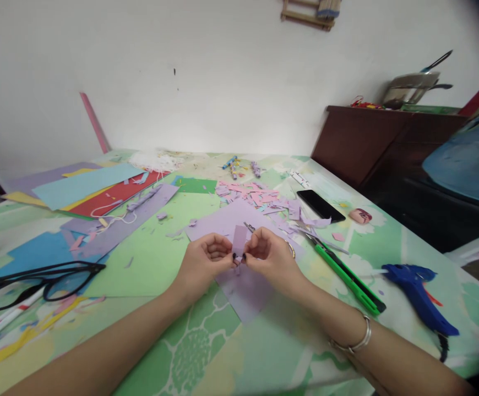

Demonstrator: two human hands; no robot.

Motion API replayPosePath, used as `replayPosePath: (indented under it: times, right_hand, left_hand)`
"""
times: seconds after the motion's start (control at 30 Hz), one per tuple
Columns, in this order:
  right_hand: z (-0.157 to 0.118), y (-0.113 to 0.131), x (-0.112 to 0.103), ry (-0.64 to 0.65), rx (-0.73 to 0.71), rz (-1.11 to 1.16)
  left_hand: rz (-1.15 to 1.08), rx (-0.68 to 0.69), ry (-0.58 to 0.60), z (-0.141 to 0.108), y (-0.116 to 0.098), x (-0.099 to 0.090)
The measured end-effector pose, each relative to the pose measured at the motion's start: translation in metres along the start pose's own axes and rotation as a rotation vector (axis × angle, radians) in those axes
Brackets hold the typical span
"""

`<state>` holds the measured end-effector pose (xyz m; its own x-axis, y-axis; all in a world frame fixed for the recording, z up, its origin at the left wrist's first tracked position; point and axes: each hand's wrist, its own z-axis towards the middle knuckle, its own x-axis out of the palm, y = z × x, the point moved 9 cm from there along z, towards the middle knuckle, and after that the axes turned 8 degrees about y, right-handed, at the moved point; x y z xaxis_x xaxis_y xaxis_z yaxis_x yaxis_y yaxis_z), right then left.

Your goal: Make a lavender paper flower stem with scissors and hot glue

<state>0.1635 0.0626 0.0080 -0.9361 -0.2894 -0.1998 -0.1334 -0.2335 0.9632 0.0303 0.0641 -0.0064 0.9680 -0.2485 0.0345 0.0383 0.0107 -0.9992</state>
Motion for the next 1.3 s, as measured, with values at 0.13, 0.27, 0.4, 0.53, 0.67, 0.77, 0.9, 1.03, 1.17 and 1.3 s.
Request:
replayPosePath:
  times: [0.13, 0.27, 0.4, 0.53, 0.67, 0.77, 0.9, 1.03, 1.17, 1.3]
  right_hand:
    - [0.003, -0.003, -0.008, -0.025, 0.024, 0.017]
    - [0.004, -0.003, -0.008, -0.006, 0.029, -0.049]
    - [0.002, -0.005, 0.01, 0.157, 0.048, -0.128]
    - [0.001, -0.004, 0.012, 0.18, 0.029, -0.216]
    - [0.002, -0.001, 0.012, 0.197, 0.018, -0.28]
    - [0.003, -0.002, 0.008, 0.188, 0.039, -0.239]
    - [0.004, -0.007, 0.003, 0.149, 0.072, -0.064]
    - [0.003, -0.009, 0.011, 0.18, 0.066, 0.004]
    - [0.005, -0.005, 0.008, 0.2, 0.051, -0.065]
    - [0.012, -0.001, -0.029, 0.09, 0.106, -0.689]
  left_hand:
    - [-0.056, -0.021, -0.01, 0.003, 0.002, -0.005]
    - [-0.075, -0.05, -0.001, 0.003, 0.004, -0.006]
    - [-0.073, -0.033, 0.049, 0.002, 0.004, -0.001]
    - [-0.048, -0.023, 0.057, 0.002, 0.004, 0.0]
    - [0.025, -0.01, 0.062, 0.003, 0.004, -0.002]
    - [0.1, 0.045, 0.001, 0.006, -0.003, -0.012]
    - [0.024, 0.057, -0.021, 0.009, -0.007, -0.017]
    - [0.01, 0.012, 0.143, 0.006, -0.005, 0.005]
    - [0.048, 0.02, 0.203, 0.001, -0.007, 0.014]
    - [0.058, -0.015, 0.141, 0.002, -0.006, 0.005]
